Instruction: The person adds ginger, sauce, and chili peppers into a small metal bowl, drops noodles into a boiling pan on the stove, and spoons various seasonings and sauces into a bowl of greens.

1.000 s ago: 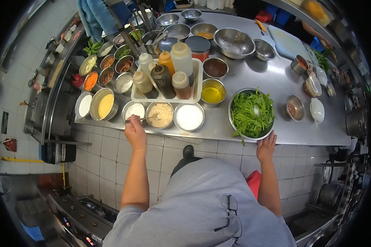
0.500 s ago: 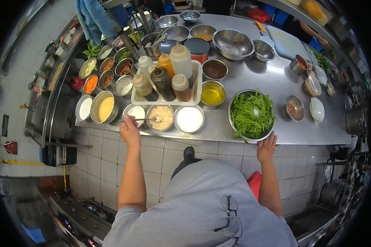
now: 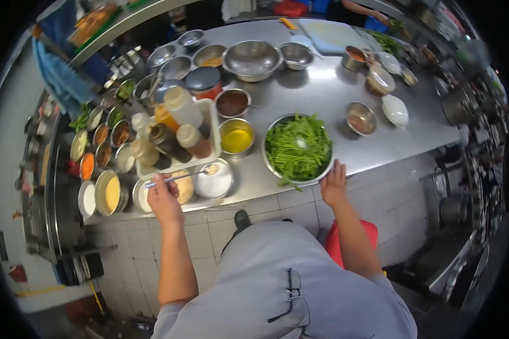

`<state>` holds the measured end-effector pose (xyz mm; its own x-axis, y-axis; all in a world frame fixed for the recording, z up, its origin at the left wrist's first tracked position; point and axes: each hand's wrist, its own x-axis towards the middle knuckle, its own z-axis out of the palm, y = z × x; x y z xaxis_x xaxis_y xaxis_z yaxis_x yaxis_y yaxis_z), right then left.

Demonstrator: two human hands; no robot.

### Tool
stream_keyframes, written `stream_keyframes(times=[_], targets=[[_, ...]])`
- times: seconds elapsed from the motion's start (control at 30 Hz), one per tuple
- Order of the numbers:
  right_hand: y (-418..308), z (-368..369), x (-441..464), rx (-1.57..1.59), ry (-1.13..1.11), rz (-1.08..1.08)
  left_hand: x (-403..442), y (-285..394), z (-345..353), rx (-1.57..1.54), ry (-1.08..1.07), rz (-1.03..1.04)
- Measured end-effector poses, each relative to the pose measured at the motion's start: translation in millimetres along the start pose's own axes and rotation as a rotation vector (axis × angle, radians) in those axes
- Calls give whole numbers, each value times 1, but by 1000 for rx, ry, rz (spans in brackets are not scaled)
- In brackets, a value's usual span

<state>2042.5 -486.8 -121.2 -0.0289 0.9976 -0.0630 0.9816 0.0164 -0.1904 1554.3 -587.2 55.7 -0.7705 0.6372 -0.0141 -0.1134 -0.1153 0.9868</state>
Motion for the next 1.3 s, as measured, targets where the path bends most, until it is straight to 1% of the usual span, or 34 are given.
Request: stream_keyframes(times=[0.07,0.1,0.13,0.2,0.23,0.3,0.33,0.4,0.47,0.5,0.53,0.57,0.6,0.67,0.73,0.77,0.8,0.87,0.9,0.93,1.03,1.1,1.2,1.23,1.27,1.3], targets=[[-8,-15,-3,31,-43,24,-17,-4,43,7,-155,-31],[-9,-19,-4,28,-39,35,-29,2,68,-28,-271,-9],[-11,-22,-4,26,-59,35,-34,-5,84,-19,-373,33],[-10,-22,-5,24,-78,35,-45,-7,112,178,-448,272],[-9,-19,-5,11,-74,31,-42,-8,112,176,-449,272],[-9,-21,-4,-11,-91,35,-28,-14,107,369,-392,527],[-8,-21,-3,-11,-90,36,-22,-15,100,254,-335,433],[-9,-18,-4,-2,-55,30,-15,-5,76,164,-193,414],[-5,-12,-2,3,-41,25,7,-9,24,347,-32,449],[-3,-6,-1,7,-25,20,15,-4,1,436,54,520],[6,12,0,-24,116,-57,20,1,-21,532,149,589],[9,15,0,-13,164,-92,22,0,-40,542,219,487],[9,17,0,-29,194,-114,36,-18,-54,505,319,626],[9,16,1,-48,185,-125,36,-22,-73,735,278,682],[12,19,2,-22,208,-160,30,-29,-82,897,162,419],[12,22,2,-17,205,-172,29,-37,-77,778,128,427],[10,18,2,-6,190,-158,27,-38,-75,780,136,426],[10,11,0,-3,175,-143,23,-40,-71,675,203,411],[0,-4,-3,7,94,-103,24,-41,-75,657,217,357],[-7,-12,-4,19,15,-64,24,-41,-77,656,223,353],[0,0,-1,-9,80,-116,28,-43,-91,611,276,295],[2,1,-1,2,75,-115,34,-48,-105,575,361,275],[-6,-1,-1,-16,62,-90,39,-41,-118,506,394,241],[-2,-3,-1,-49,53,-67,37,-32,-113,357,380,169],[10,12,1,-65,159,-159,36,-23,-105,346,351,164],[16,20,2,-77,177,-159,34,-15,-95,204,323,123]])
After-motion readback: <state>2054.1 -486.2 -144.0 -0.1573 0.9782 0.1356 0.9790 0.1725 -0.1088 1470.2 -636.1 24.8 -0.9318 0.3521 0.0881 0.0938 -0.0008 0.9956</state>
